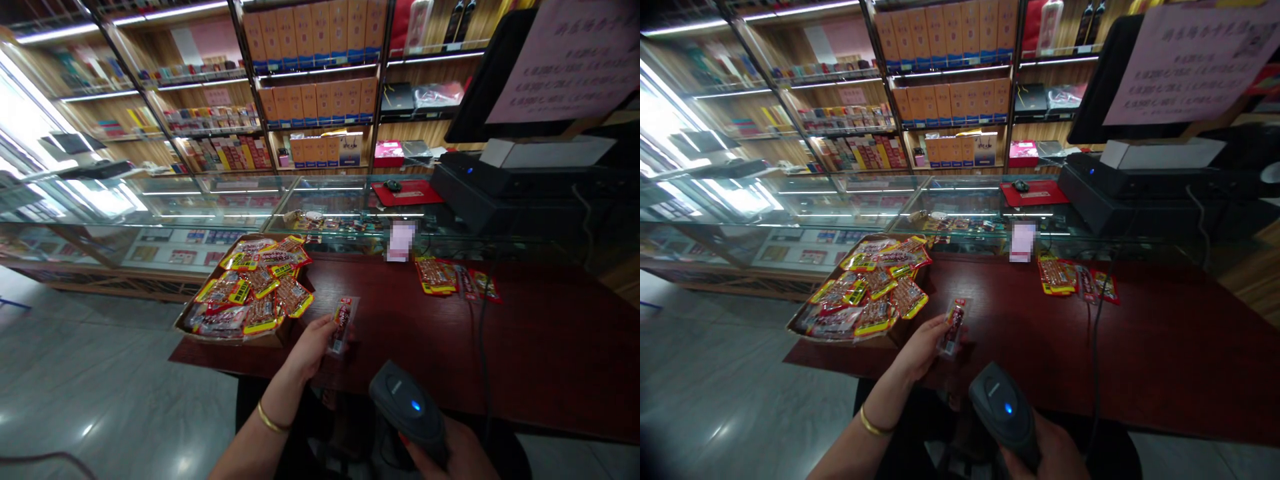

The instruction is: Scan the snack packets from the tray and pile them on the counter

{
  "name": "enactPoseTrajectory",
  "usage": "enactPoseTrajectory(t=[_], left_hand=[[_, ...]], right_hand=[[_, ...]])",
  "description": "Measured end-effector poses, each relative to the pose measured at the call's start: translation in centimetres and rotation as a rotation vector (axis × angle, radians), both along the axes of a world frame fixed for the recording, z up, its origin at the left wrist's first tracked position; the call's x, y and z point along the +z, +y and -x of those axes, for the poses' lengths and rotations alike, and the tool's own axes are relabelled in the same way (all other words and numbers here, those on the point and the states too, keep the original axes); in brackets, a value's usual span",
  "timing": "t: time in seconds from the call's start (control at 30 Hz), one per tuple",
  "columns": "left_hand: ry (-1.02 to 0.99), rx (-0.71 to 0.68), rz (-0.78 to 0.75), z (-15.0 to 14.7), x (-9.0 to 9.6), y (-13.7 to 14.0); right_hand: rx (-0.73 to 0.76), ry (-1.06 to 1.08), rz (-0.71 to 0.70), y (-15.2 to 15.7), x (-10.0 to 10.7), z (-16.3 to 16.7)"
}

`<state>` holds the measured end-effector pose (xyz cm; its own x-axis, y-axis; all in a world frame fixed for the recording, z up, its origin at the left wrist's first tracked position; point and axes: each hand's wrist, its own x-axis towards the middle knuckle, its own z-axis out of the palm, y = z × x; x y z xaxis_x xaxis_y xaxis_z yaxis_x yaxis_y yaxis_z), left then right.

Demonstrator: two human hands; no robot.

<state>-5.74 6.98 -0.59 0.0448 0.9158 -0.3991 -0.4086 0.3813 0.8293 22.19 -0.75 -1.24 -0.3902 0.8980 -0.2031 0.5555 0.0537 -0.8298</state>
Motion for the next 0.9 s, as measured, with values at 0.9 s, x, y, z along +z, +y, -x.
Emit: enactPoseTrajectory(t=[0.9], left_hand=[[0.425,-0.255,-0.14,-19.6,0.1,18.5]], right_hand=[[-0.606,0.679,0.054,5.6,-5.4,-3.4]])
